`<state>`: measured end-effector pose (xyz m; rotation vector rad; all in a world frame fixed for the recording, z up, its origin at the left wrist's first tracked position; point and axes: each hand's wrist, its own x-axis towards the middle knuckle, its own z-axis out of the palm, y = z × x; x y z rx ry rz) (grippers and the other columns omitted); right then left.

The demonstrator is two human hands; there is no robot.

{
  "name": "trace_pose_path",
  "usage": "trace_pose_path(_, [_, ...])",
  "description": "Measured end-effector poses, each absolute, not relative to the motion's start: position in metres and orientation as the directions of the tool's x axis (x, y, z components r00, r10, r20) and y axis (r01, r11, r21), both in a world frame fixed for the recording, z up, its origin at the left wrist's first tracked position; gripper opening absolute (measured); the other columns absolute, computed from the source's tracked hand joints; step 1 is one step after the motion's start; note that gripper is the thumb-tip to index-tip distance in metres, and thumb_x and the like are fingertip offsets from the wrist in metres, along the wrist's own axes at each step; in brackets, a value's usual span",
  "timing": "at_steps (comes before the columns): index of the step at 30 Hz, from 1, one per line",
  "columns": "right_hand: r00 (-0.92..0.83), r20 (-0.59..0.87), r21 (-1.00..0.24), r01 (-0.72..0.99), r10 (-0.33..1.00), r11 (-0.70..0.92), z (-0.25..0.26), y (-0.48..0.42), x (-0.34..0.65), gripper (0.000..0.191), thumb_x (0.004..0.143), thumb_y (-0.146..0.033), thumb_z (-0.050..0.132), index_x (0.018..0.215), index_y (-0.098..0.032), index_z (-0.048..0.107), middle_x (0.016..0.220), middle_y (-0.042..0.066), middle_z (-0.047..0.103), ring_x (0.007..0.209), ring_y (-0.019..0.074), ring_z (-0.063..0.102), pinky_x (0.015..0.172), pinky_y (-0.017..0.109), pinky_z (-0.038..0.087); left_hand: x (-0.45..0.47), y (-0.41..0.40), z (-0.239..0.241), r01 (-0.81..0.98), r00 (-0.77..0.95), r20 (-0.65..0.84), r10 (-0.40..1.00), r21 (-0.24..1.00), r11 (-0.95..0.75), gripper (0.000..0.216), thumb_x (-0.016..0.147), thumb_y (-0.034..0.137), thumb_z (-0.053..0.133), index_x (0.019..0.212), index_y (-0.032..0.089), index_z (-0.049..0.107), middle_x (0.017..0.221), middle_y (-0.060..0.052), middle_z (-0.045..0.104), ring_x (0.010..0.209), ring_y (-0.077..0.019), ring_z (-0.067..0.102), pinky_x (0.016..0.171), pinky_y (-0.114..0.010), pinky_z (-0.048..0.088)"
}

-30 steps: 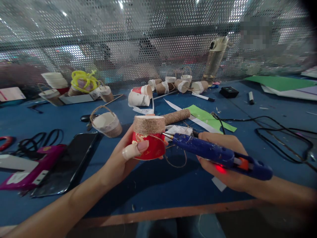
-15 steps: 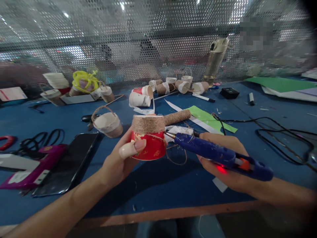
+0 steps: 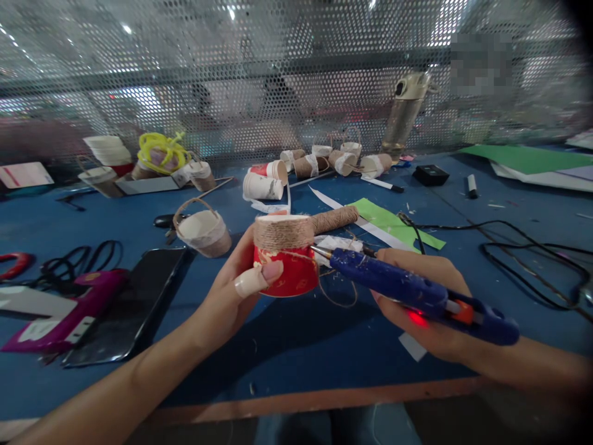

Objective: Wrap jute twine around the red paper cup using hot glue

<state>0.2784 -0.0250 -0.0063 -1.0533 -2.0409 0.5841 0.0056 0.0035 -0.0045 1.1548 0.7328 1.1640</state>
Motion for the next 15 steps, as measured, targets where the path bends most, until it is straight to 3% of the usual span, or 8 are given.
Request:
trace_pose_path(5, [-0.329, 0.417, -0.722, 0.447, 0.847, 0.529, -0.002, -0.022, 0.272, 0.023, 0.086, -0.009, 0.061, 0.072, -0.023, 0.049, 0.062, -0.006, 0.051, 0.053, 0.0103, 0.046, 0.051, 0.027, 0.036, 0.007, 0.003, -0.004, -0.359, 0.273, 0.122, 0.954, 0.933, -0.017, 0.050, 0.083, 0.031, 0.080, 0.131, 0.022, 0.071, 0.125, -0.008, 0.079, 0.112, -0.0311, 0.073, 0.091, -0.037, 0.060])
trace_pose_path(10, [-0.189, 0.405, -0.835, 0.323, 0.895, 0.446, -0.002, -0.018, 0.264, 0.031, 0.093, -0.017, 0.068, 0.071, -0.025, 0.048, 0.059, -0.008, 0.049, 0.050, 0.0099, 0.046, 0.050, 0.026, 0.040, 0.008, 0.004, -0.003, -0.318, 0.285, 0.103, 0.953, 0.948, -0.008, 0.055, 0.084, 0.034, 0.082, 0.136, 0.026, 0.069, 0.133, -0.006, 0.077, 0.122, -0.0315, 0.070, 0.095, -0.035, 0.061])
trace_pose_path(12, [-0.123, 0.392, -0.866, 0.284, 0.912, 0.411, -0.002, -0.018, 0.261, 0.031, 0.094, -0.024, 0.073, 0.070, -0.025, 0.053, 0.061, -0.006, 0.054, 0.054, 0.0115, 0.053, 0.056, 0.028, 0.047, 0.008, 0.005, -0.005, -0.272, 0.307, 0.076, 0.949, 0.962, 0.011, 0.056, 0.086, 0.033, 0.084, 0.139, 0.031, 0.066, 0.135, -0.003, 0.075, 0.126, -0.0293, 0.069, 0.096, -0.032, 0.060])
trace_pose_path(15, [-0.112, 0.370, -0.906, 0.178, 0.922, 0.385, -0.002, -0.018, 0.256, 0.019, 0.086, -0.027, 0.085, 0.079, -0.027, 0.067, 0.080, -0.002, 0.071, 0.074, 0.0168, 0.071, 0.072, 0.030, 0.060, 0.010, 0.003, -0.009, -0.212, 0.332, 0.062, 0.941, 0.977, 0.011, 0.059, 0.087, 0.033, 0.086, 0.141, 0.035, 0.062, 0.141, -0.001, 0.072, 0.131, -0.0293, 0.066, 0.101, -0.033, 0.058])
